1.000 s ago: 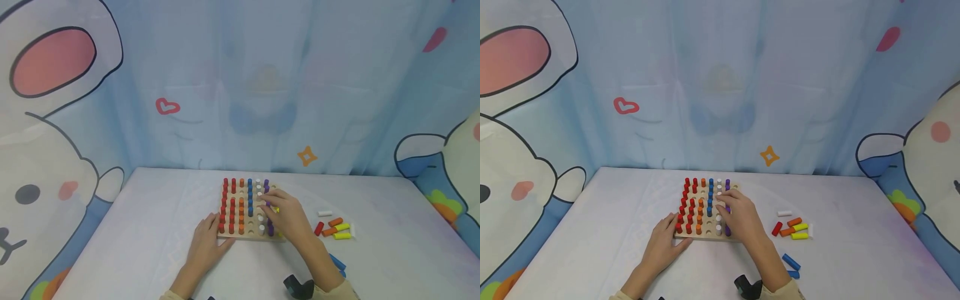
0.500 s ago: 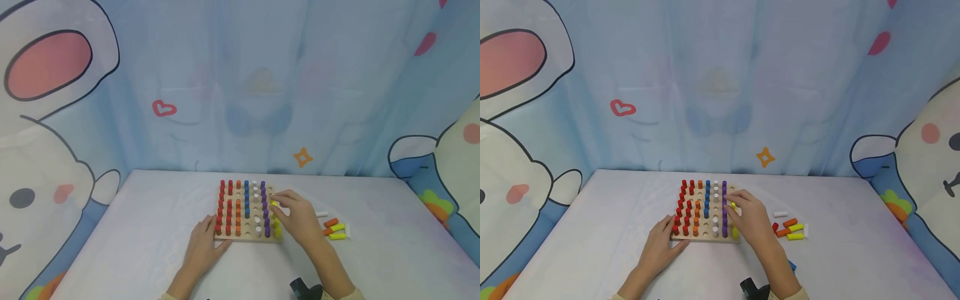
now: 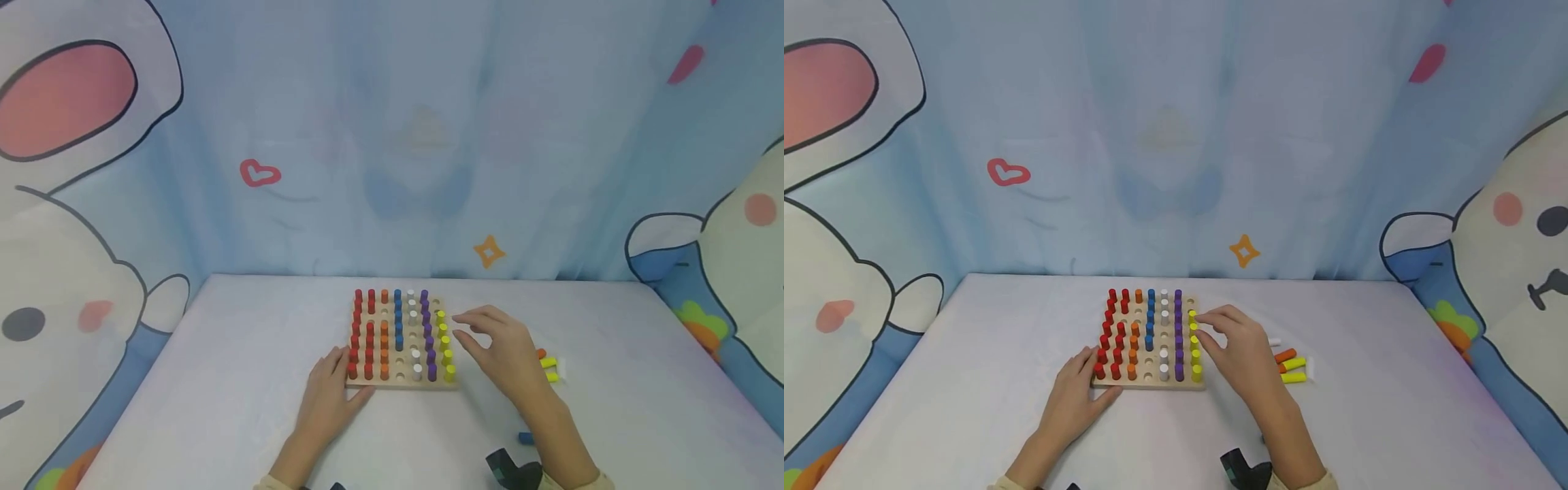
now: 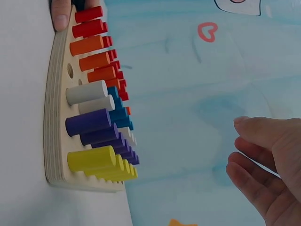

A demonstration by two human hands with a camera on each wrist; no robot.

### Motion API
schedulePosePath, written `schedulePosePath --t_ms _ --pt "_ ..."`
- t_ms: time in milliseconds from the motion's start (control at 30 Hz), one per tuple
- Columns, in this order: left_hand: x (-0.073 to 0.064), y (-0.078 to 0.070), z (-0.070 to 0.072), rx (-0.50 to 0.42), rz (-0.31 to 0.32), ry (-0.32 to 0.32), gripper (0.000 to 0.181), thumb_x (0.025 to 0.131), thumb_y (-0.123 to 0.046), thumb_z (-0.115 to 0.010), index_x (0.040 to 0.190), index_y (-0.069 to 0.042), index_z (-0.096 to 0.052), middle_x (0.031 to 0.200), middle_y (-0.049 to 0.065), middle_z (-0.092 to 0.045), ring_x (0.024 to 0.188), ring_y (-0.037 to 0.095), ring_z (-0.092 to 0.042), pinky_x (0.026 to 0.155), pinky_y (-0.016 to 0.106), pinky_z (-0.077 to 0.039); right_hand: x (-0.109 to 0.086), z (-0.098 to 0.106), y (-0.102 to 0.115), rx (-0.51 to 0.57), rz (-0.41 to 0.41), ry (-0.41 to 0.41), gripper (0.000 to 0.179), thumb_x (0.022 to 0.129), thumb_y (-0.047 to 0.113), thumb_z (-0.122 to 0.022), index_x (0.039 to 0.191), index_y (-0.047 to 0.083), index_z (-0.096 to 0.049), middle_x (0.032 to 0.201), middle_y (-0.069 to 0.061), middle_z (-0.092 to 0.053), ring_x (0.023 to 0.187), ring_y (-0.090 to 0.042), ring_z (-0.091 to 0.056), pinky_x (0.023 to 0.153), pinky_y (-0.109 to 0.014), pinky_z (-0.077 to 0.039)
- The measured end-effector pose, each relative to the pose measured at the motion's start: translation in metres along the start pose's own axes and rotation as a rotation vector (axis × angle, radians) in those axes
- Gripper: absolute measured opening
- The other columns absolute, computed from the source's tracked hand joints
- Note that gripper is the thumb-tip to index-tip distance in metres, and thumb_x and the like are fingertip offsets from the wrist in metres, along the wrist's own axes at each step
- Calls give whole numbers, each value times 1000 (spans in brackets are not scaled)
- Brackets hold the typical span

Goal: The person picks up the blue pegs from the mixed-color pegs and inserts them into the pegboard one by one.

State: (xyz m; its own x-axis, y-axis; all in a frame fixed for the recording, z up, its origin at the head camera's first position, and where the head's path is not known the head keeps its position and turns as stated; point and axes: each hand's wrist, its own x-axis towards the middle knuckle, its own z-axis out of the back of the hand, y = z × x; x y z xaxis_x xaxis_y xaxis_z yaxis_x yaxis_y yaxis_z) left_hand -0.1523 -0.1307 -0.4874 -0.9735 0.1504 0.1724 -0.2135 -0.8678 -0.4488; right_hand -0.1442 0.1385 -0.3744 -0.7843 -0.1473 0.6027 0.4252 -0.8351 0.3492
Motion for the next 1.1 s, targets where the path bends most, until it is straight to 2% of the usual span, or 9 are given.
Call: schedulePosePath --t_ms 67,233,400,633,833,967,1100 --pt "1 1 2 5 -3 -18 84 81 -57 -65 144 -7 -40 148 9 -41 139 27 -36 117 45 -27 2 2 -1 9 14 -2 26 74 12 -81 99 12 -73 94 1 -69 81 -15 -66 70 -34 -58" --pt "2 2 5 13 -12 -16 85 81 -58 -65 144 -6 -39 147 10 -41 138 27 -37 116 45 -29 3 11 -7 10 11 24 25 75 14 -80 99 13 -73 96 1 -69 87 -17 -67 73 -36 -59" --pt "1 0 4 10 -13 -8 85 81 -58 -65 144 -7 -39 146 10 -42 137 27 -38 115 45 -30 -1 24 -17 -5 -53 93 22 78 15 -78 99 14 -73 99 -1 -69 94 -22 -66 79 -42 -58" --pt "-2 -2 5 4 -7 -7 85 81 -57 -65 144 -6 -40 146 11 -42 137 28 -38 115 46 -30 -9 37 -33 0 -118 187 23 80 14 -76 102 13 -72 101 -3 -69 94 -24 -65 76 -44 -58" --pt "-2 -2 4 2 -12 -10 84 81 -57 -65 144 -6 -40 146 10 -42 137 28 -38 115 46 -30 -13 43 -54 38 -181 312 21 83 16 -73 104 13 -71 102 -4 -68 94 -25 -66 78 -44 -58" --pt "-2 -2 4 -2 -8 -10 85 81 -57 -65 144 -6 -40 146 10 -42 137 28 -37 115 46 -29 -16 49 -69 69 -228 418 21 85 17 -72 105 12 -71 99 -2 -68 94 -23 -67 79 -39 -58" --pt "-2 -2 4 -9 -7 -10 84 81 -57 -65 143 -6 -40 145 10 -43 137 28 -38 116 46 -29 -21 56 -81 102 -291 503 24 86 18 -70 108 10 -69 99 -3 -68 98 -27 -66 79 -37 -59"
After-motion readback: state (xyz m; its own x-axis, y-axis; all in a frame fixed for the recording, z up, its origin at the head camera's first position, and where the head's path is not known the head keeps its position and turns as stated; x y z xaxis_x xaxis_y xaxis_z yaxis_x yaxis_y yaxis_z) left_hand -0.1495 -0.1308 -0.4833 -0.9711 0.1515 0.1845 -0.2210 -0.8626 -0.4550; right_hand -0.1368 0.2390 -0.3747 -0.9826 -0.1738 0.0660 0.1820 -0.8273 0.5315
